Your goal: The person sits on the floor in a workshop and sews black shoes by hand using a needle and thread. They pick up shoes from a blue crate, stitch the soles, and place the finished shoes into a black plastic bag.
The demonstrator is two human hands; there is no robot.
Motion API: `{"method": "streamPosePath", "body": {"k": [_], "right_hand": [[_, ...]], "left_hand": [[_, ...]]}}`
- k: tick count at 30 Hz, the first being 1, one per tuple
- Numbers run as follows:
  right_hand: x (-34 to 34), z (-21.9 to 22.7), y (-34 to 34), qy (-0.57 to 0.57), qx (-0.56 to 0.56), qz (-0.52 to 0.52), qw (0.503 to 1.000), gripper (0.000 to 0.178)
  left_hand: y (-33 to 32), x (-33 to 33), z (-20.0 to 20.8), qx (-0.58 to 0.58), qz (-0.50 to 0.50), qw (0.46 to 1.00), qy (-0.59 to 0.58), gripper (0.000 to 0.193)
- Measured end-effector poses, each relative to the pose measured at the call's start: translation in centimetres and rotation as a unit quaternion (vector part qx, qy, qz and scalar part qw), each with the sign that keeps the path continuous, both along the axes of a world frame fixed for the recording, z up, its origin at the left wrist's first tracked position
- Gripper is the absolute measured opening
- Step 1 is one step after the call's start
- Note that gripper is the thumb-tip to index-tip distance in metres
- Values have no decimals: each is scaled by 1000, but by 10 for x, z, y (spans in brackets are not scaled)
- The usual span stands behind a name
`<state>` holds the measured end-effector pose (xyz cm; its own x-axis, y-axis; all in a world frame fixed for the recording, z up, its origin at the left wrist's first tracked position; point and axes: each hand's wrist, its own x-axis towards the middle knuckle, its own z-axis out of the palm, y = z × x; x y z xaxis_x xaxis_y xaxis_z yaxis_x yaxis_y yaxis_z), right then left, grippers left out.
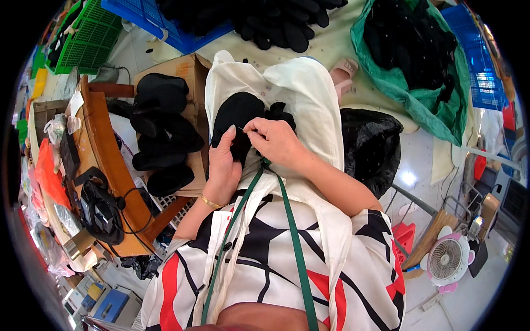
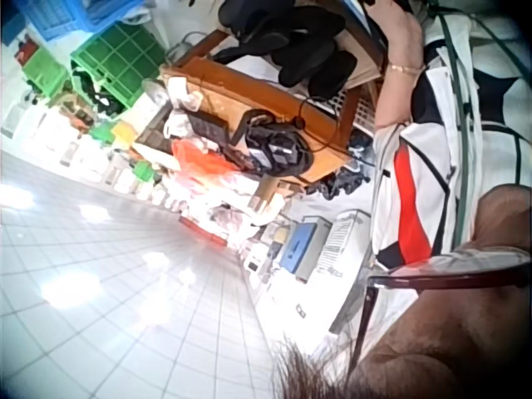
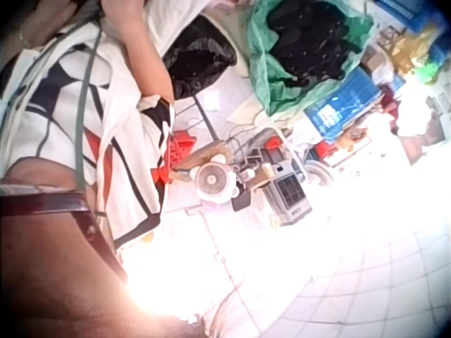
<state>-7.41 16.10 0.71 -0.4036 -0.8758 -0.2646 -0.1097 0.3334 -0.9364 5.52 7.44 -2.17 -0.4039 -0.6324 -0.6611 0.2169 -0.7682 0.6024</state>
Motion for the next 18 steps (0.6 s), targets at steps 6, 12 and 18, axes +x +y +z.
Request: {"method": "streamPosePath", "body": {"k": [6,12,18], "right_hand": [[0,-4,0,7,-1,5,1000,14],[-11,4,-9,-88,69,19,994,12],[-2,-4,-3,-83,17,6,996,12]], "left_hand": [[1,-1,7,19,0,1000,-12,27],[5,0,13,-2,-29,999,16,36],[8,0,15,-12,-7,1000,-1,35]]}}
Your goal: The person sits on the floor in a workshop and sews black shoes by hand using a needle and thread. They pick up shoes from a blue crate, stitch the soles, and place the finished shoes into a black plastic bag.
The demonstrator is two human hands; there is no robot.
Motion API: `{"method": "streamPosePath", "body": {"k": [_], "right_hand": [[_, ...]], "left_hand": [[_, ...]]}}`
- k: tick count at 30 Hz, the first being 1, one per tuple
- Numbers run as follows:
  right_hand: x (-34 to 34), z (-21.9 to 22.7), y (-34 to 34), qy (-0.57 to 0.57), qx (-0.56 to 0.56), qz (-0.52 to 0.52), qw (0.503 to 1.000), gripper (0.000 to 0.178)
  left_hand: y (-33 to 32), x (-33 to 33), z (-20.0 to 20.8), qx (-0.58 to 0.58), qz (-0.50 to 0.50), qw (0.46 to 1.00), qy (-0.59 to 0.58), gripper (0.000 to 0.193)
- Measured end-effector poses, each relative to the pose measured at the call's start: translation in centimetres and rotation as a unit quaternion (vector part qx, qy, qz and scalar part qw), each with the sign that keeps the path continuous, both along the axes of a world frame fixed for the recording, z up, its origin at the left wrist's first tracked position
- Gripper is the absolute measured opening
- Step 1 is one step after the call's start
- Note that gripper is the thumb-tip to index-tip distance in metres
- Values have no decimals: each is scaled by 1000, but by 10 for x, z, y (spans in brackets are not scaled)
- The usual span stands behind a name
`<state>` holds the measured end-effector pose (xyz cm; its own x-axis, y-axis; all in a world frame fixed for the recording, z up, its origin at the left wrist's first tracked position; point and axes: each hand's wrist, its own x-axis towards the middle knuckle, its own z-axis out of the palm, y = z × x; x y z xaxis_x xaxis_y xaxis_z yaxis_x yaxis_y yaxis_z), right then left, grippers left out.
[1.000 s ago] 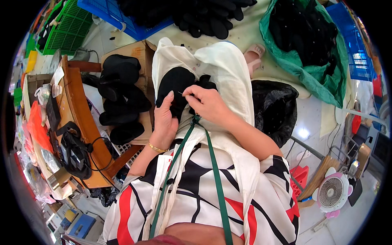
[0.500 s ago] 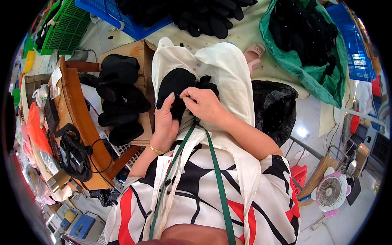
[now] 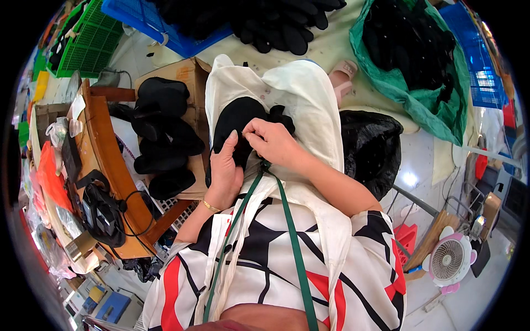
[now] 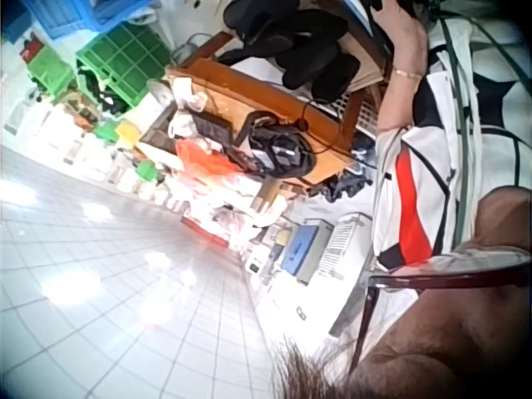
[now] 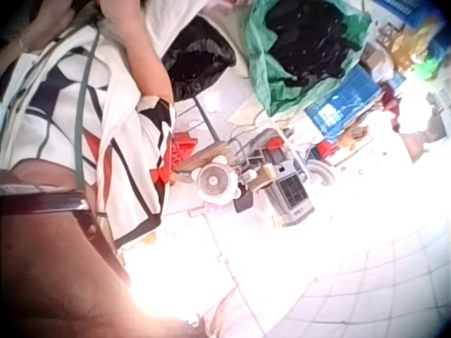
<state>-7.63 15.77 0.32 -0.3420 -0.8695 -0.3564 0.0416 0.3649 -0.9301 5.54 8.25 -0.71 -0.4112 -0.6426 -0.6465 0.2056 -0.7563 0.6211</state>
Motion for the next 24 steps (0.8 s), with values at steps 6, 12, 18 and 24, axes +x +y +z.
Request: {"method": "streamPosePath", "body": {"k": [6,12,18,24], "right_hand": [[1,-6,6,45,-27,2,999,11],[1,-9,7,66,-34,4,997,13],[6,-21,7,125,-88,-9,988,11],[14,-30,2,227,-118,-39,966,12]], "left_hand": [[-5,0,-4,15,-3,1000,-10,32],[-7,-2,-5,32,-5,999,2,21],[-12,-1,-6,59,-12,998,11,11],[-23,-3,-26,42,-20,999,17,16]]}}
